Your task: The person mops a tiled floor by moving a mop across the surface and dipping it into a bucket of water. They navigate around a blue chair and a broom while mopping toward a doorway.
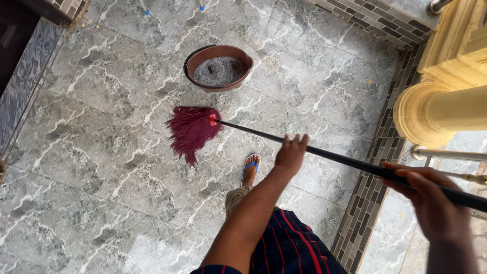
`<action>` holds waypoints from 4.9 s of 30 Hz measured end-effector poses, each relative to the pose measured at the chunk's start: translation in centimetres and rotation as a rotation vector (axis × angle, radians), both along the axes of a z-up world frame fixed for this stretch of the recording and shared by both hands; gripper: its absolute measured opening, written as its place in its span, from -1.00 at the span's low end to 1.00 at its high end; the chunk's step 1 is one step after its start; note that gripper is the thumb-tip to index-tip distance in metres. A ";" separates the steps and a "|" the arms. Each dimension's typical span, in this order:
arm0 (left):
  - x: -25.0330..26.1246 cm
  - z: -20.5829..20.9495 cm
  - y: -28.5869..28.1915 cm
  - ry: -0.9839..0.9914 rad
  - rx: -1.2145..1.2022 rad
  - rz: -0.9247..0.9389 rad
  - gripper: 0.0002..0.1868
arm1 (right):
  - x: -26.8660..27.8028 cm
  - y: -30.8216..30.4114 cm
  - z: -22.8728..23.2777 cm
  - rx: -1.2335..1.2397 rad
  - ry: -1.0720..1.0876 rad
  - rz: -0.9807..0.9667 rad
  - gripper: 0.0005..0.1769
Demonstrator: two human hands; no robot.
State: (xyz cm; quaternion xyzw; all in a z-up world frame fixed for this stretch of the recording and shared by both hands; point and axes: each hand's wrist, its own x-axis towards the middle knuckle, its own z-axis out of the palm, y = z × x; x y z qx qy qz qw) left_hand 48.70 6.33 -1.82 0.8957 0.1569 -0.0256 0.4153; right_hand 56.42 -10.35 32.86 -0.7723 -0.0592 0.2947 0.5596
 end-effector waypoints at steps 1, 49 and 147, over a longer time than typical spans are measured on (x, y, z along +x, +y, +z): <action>1.2 1.1 0.2 -0.041 -0.029 -0.021 -0.38 | 0.7 -0.2 0.9 -0.027 -0.049 -0.004 -0.70; 38.3 7.1 5.6 -0.185 -0.215 0.175 -0.77 | 40.8 10.7 3.3 -0.047 -0.504 0.315 -0.66; 59.6 -8.1 35.5 0.622 -0.074 0.564 -0.42 | 69.2 40.3 -20.5 -0.039 0.438 0.304 -0.72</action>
